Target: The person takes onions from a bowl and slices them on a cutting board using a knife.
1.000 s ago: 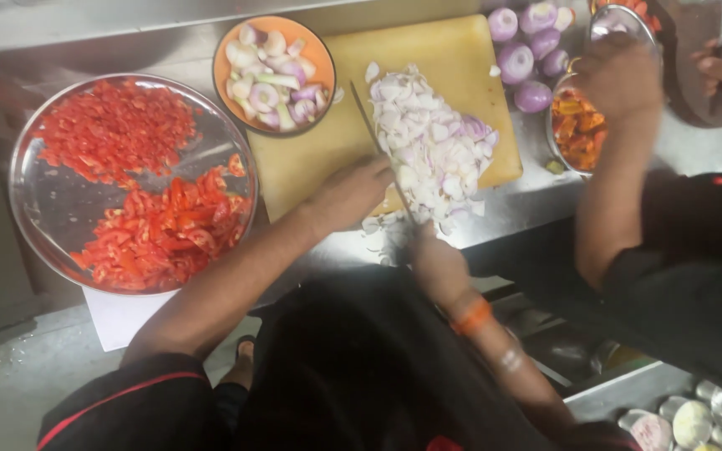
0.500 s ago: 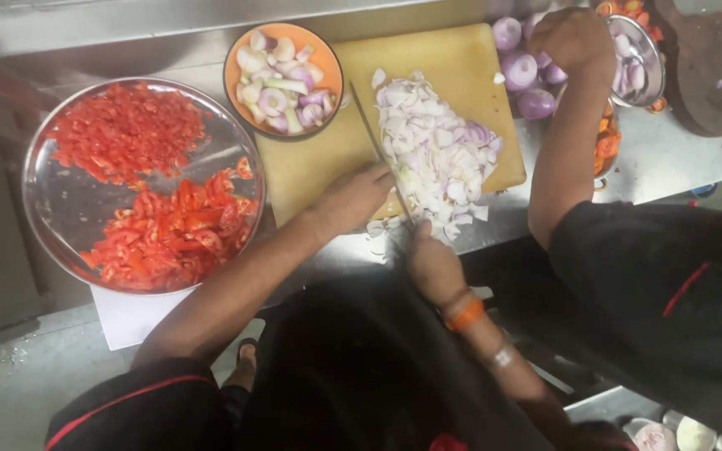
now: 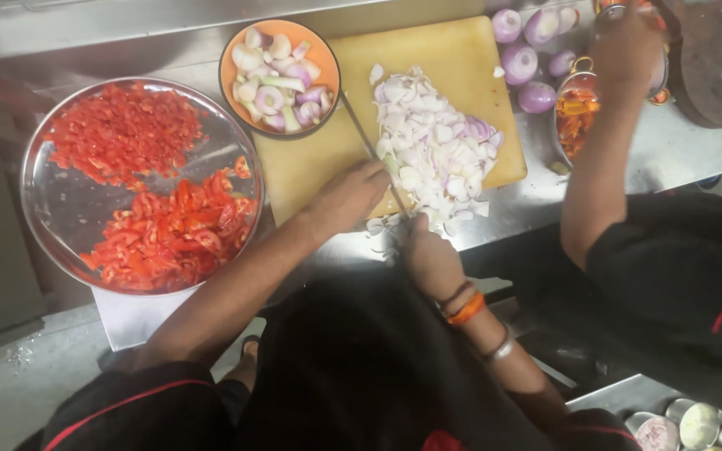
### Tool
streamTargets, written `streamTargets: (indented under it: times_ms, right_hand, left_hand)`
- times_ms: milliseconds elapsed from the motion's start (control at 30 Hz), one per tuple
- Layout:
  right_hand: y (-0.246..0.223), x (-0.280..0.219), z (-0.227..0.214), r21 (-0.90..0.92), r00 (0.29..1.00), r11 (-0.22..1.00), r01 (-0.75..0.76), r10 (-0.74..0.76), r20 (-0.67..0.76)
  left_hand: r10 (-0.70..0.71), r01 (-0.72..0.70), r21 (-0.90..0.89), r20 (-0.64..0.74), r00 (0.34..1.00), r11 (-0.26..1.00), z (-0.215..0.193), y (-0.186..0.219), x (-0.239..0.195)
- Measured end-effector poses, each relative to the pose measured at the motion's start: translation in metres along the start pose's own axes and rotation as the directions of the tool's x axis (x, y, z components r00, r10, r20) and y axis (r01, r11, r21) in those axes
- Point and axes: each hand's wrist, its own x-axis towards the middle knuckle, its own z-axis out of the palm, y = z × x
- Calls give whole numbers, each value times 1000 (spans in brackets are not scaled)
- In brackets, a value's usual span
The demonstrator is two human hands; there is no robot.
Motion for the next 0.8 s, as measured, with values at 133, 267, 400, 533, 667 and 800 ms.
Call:
streamTargets:
  times_ms: [133,267,400,533,667,800]
  right_hand:
    - [8,4,14,57,997,997,-59,56,57]
    - [1,12,-1,154,996,987,-55,43,82]
    - [3,-2,-46,290,998,955,66,-59,-32]
    - [11,-16,-67,346,996,938,20,12,-89]
    - [16,-19,-69,372,994,928,-28,64,-84]
    - [13,-24,-67,408,990,913,11,48,-134]
  left_hand:
    - [22,-22,-9,-56,998,1000,8,-4,-3]
    - [-6,3,-48,-64,998,999,2,1,-2]
    - [-44,38,-72,-78,996,997,0,8,9]
    - [9,-8,7,-106,994,1000,-15,38,29]
    - [51,-41,122,-80,995,992,7,37,43]
    - [-128,111,-119,-136,982,987,3,22,29]
